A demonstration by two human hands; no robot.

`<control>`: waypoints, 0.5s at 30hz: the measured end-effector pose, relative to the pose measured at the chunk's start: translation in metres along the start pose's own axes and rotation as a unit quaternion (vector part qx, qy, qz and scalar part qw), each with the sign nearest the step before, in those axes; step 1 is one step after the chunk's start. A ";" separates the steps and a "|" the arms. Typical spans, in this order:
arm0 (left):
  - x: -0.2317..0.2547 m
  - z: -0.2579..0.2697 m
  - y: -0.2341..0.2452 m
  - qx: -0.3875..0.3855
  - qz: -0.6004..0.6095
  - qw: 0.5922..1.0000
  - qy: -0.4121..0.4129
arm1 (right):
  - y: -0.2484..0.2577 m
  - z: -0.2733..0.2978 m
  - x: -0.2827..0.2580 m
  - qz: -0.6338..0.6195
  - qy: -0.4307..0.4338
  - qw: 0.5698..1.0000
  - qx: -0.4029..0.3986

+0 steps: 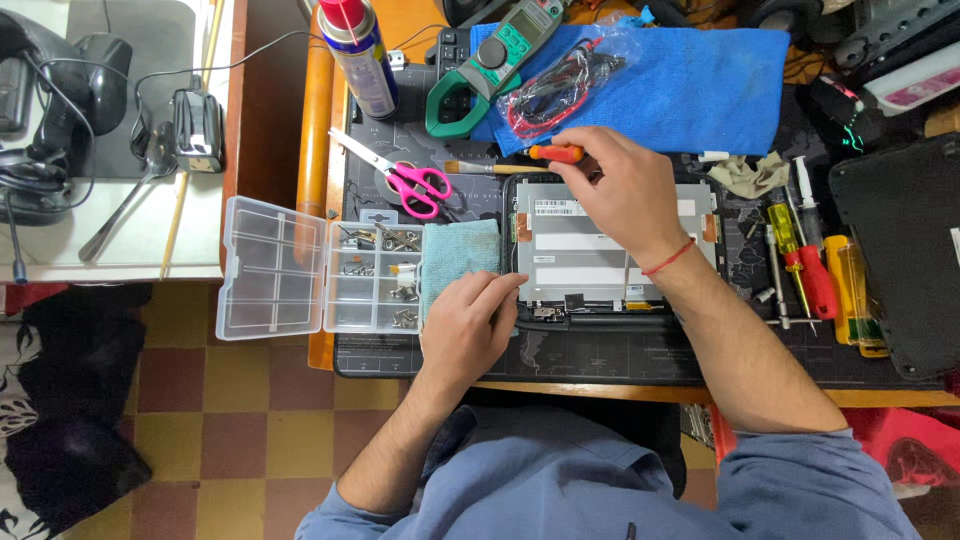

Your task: The person uses a brush to clean the surface of a disassembled electronic device on a workbench. They then use a screwdriver to adjust a small component on the device.

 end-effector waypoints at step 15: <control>0.000 0.000 0.000 -0.003 0.003 1.000 -0.002 | 0.006 0.003 -0.003 0.016 -0.014 0.999 -0.026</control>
Point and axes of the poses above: each hand's wrist, its own z-axis away from the middle knuckle, its own y-axis out of the back of the hand, x = y × z, the point moved 8 cm from there along -z, towards the middle knuckle, and after that the axes turned 12 degrees about -z, right-handed, at the moved point
